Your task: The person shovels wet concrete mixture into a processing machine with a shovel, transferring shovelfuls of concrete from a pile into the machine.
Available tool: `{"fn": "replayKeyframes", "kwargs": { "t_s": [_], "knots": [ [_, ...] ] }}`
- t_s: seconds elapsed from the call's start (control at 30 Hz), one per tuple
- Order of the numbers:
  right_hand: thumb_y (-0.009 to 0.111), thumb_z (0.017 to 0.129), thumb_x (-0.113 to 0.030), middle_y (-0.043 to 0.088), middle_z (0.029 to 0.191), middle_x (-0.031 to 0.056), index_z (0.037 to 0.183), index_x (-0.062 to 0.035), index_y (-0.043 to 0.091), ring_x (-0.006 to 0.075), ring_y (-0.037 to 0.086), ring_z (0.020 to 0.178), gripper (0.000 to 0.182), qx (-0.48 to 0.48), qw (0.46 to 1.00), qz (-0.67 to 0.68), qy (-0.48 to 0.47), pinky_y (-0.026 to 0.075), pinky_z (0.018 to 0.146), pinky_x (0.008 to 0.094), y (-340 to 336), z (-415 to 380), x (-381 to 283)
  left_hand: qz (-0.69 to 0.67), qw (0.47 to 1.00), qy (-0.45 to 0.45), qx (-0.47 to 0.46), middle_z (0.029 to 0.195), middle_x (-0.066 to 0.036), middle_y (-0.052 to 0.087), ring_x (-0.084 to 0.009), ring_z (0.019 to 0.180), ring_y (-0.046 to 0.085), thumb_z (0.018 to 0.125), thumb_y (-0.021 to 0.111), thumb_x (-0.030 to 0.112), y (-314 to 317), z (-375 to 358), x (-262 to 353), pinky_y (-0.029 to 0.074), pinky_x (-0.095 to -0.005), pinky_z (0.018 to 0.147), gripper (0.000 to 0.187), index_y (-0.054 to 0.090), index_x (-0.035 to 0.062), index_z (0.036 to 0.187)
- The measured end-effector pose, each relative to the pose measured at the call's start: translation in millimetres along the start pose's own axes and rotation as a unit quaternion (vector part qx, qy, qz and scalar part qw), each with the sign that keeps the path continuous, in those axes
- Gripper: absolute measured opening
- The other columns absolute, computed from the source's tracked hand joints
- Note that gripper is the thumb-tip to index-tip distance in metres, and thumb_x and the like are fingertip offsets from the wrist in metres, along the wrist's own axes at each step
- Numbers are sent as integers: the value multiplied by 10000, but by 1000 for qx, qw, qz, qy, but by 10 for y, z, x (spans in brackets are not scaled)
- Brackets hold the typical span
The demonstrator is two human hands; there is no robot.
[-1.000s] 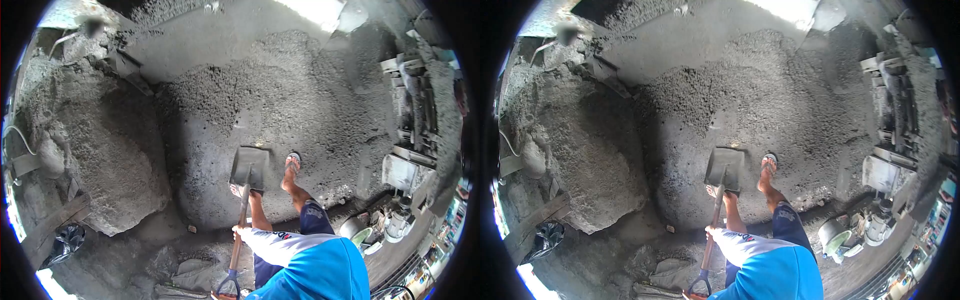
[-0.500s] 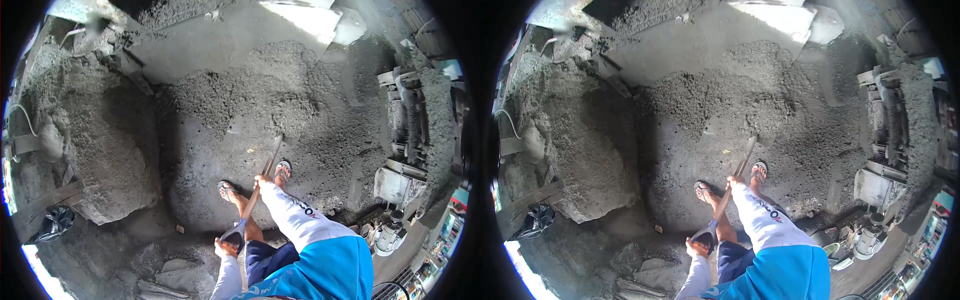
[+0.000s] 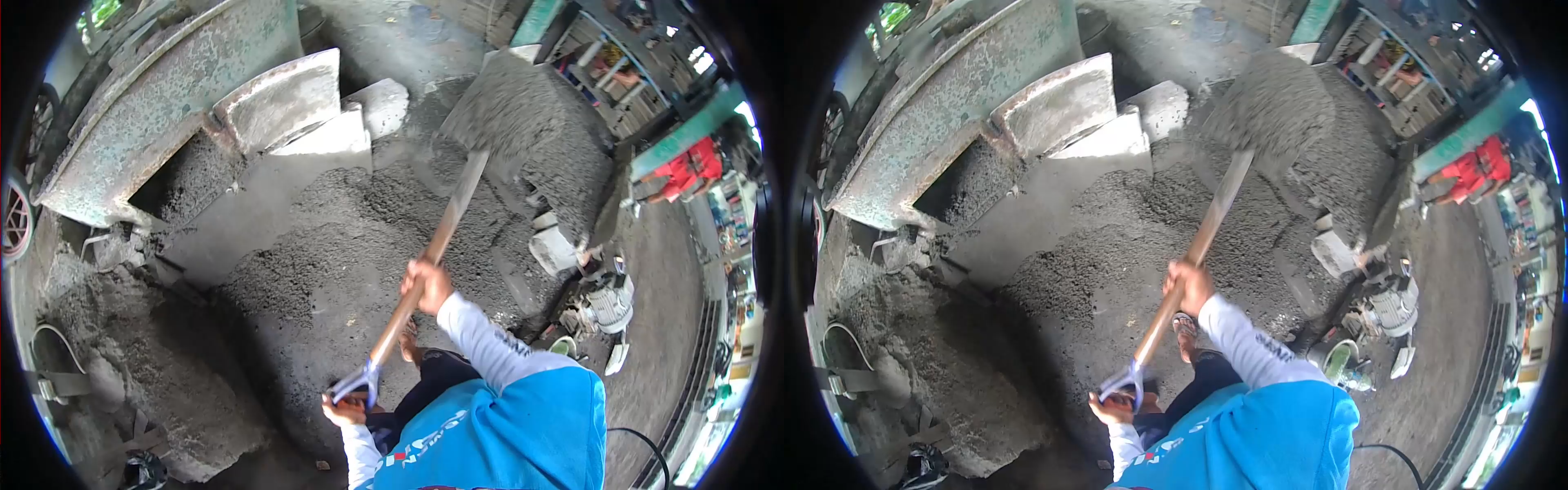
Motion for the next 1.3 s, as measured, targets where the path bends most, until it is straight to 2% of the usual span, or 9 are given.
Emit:
{"fn": "replayKeyframes", "kwargs": {
  "t_s": [0.17, 0.3, 0.43, 0.67, 0.87, 1.0, 1.03, 1.07, 1.3],
  "knots": [
    [608, 834, -238, 470, 672, -2, 773, -140, 488, 166, 477, 604, 167, -209, 972, 39, -99, 450, 603, 374, 1216, -58, -906, 232, 709, 610, -269, 627, -121, 558, -192, 557, 547, 838, 552, 376, 1992, -1780, 1864, 447, -328, 519, 394, 449, 31, 678],
    [643, 826, -225, 482, 674, 0, 781, -141, 505, 175, 505, 629, 168, -195, 980, -28, -29, 467, 642, 382, 1592, -89, 157, 311, 764, 540, -167, 645, -133, 574, -204, 535, 540, 871, 543, 365, 1155, -1797, 2401, 447, -323, 535, 388, 462, 28, 697],
    [669, 826, -218, 501, 609, 39, 751, -113, 514, 200, 520, 562, 201, -114, 976, -127, 137, 481, 582, 385, 1077, 292, 2477, -39, 993, 91, 69, 519, -11, 444, -146, 407, 410, 889, 542, 399, -798, -607, 1801, 340, -305, 410, 376, 423, 124, 662],
    [565, 767, -129, 579, 612, 100, 711, -97, 559, 250, 530, 480, 65, 27, 810, -269, 521, 459, 446, 381, -1324, -1400, 6174, -118, 855, -29, 505, 568, 65, 369, -111, 486, 367, 785, 619, 563, -3712, -2056, 496, 262, -307, 433, 388, 457, 216, 718],
    [558, 826, -155, 597, 658, 86, 731, -97, 562, 225, 548, 524, 112, 59, 694, -419, 582, 481, 486, 353, -2001, -1834, 6844, -123, 830, 16, 544, 814, 3, 562, -122, 525, 464, 849, 538, 534, -4001, -2017, 311, 375, -302, 455, 379, 573, 182, 986],
    [595, 836, -204, 576, 607, 73, 739, -86, 568, 233, 541, 483, 155, -35, 743, -410, 528, 487, 488, 351, -1974, 69, 7108, -159, 841, 55, 515, 998, -57, 605, -154, 581, 517, 918, 492, 449, -2929, -565, 686, 440, -292, 467, 424, 562, 124, 1181],
    [604, 839, -216, 571, 594, 70, 741, -84, 570, 235, 539, 473, 168, -61, 763, -406, 499, 488, 488, 350, -1804, 703, 7121, 160, 865, 152, 450, 858, -54, 589, -164, 524, 486, 919, 520, 414, -3179, 22, 777, 420, -316, 438, 330, 576, 100, 1003],
    [613, 841, -228, 566, 581, 66, 743, -81, 571, 237, 538, 463, 182, -51, 778, -413, 471, 489, 489, 350, -1589, 1279, 7043, -150, 893, 34, 423, 641, -30, 492, -156, 434, 412, 908, 543, 385, -2546, 589, 782, 376, -318, 407, 306, 487, 115, 777],
    [632, 797, -59, 534, 627, 66, 847, -36, 538, 193, 537, 484, 109, 96, 842, -397, 353, 489, 430, 375, -1238, 1525, 6504, -87, 882, 52, 459, 524, 18, 278, -143, 412, 305, 877, 546, 436, -2566, 756, 791, 287, -339, 392, 398, 365, 152, 666]
  ]
}}
Point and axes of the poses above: each hand's wrist, its own z-axis towards the middle knuckle, its own y-axis out of the palm, x = y × z, the point moved 10 cm from there along z, towards the middle knuckle
